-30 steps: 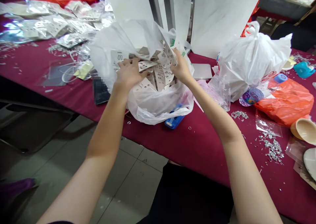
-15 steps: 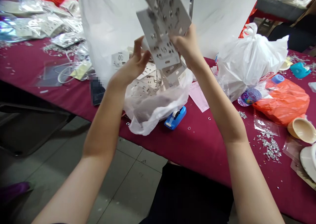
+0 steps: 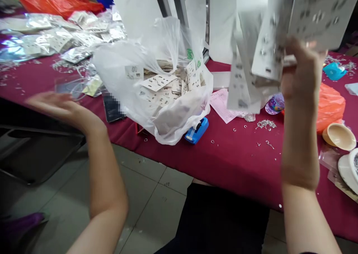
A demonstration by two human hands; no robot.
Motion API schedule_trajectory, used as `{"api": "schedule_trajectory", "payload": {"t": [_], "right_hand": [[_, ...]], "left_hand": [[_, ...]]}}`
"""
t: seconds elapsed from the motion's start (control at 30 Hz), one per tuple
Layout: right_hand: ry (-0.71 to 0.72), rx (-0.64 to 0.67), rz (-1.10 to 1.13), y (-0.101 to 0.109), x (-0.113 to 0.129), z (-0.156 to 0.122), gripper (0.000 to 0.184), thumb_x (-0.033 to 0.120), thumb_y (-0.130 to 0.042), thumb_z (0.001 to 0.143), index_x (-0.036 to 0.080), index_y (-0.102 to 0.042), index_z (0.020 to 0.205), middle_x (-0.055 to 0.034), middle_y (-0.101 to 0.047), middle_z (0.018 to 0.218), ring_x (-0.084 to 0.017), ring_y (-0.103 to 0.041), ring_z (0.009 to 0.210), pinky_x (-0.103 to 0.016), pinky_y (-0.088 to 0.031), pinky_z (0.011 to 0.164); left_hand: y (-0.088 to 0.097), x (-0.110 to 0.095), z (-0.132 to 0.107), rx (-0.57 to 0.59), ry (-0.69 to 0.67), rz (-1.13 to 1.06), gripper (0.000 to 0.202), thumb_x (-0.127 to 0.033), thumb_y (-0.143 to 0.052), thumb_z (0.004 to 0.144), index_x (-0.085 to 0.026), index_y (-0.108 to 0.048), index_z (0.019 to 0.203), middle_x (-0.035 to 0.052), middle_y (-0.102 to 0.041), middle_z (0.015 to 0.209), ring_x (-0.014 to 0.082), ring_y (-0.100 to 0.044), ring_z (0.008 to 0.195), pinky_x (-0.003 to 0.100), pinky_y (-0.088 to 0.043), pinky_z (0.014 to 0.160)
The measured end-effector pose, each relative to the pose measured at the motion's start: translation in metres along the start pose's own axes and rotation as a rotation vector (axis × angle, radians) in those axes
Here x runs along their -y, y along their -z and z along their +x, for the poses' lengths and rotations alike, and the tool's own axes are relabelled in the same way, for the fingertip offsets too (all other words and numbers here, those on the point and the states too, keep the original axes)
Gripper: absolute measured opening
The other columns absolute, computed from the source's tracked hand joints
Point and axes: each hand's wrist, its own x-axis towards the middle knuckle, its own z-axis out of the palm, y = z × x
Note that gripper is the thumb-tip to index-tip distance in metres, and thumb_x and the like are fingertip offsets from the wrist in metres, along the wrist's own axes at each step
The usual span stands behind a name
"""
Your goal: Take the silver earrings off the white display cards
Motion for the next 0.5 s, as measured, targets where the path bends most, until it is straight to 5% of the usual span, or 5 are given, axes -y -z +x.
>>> {"api": "schedule_trajectory", "payload": {"t": [0.03, 0.1, 0.2, 0.37, 0.5], "right_hand": [[-0.043, -0.051, 0.033, 0.014, -0.007, -0.021, 0.016, 0.027, -0.072, 0.060, 0.034, -0.073, 0.075, 0.0120, -0.076, 0.121, -0.028, -0.058, 0.138, -0.036, -0.050, 0.110], [-0.222, -0.094, 0.063, 0.036, -0.026, -0.062, 0.029, 0.024, -0.077, 0.057, 0.033, -0.074, 0.083, 0.0017, -0.077, 0.116, -0.035, -0.065, 0.130, -0.050, -0.054, 0.112], [-0.462, -0.086, 0.031, 0.054, -0.064, -0.111, 0.040, 0.025, -0.077, 0.055, 0.036, -0.072, 0.093, -0.0016, -0.075, 0.121, -0.039, -0.065, 0.129, -0.060, -0.053, 0.112], [-0.643, -0.129, 0.095, 0.060, -0.109, -0.158, 0.052, 0.030, -0.082, 0.052, 0.028, -0.070, 0.103, -0.0067, -0.074, 0.126, -0.038, -0.065, 0.130, -0.055, -0.059, 0.105], [-0.687, -0.098, 0.075, 0.064, -0.124, -0.172, 0.052, 0.034, -0.084, 0.055, 0.025, -0.069, 0.105, -0.0108, -0.073, 0.127, -0.037, -0.066, 0.127, -0.047, -0.066, 0.088]], "left_hand": [[0.002, 0.019, 0.006, 0.183, 0.099, 0.209, 0.059, -0.003, -0.034, 0.091, 0.007, -0.020, 0.147, 0.0258, -0.038, 0.155, 0.0201, -0.049, 0.141, 0.037, -0.034, 0.123], [0.001, 0.050, 0.011, 0.388, 0.177, 0.289, 0.080, -0.018, -0.061, 0.087, 0.010, -0.020, 0.150, 0.0327, -0.030, 0.161, 0.0367, -0.034, 0.152, 0.052, -0.022, 0.128], [-0.008, 0.068, 0.003, 0.611, 0.115, 0.417, 0.120, -0.038, -0.078, 0.079, 0.005, 0.001, 0.158, 0.0337, -0.021, 0.166, 0.0469, -0.018, 0.157, 0.059, -0.015, 0.127], [-0.029, 0.050, 0.004, 0.562, 0.073, 0.622, 0.106, -0.043, -0.068, 0.086, 0.013, -0.008, 0.154, 0.0430, -0.027, 0.158, 0.0489, -0.020, 0.156, 0.061, -0.025, 0.122], [-0.023, 0.046, 0.017, 0.575, 0.050, 0.667, 0.116, -0.044, -0.076, 0.077, 0.015, -0.010, 0.152, 0.0419, -0.046, 0.147, 0.0500, -0.036, 0.150, 0.063, -0.026, 0.120]]}}
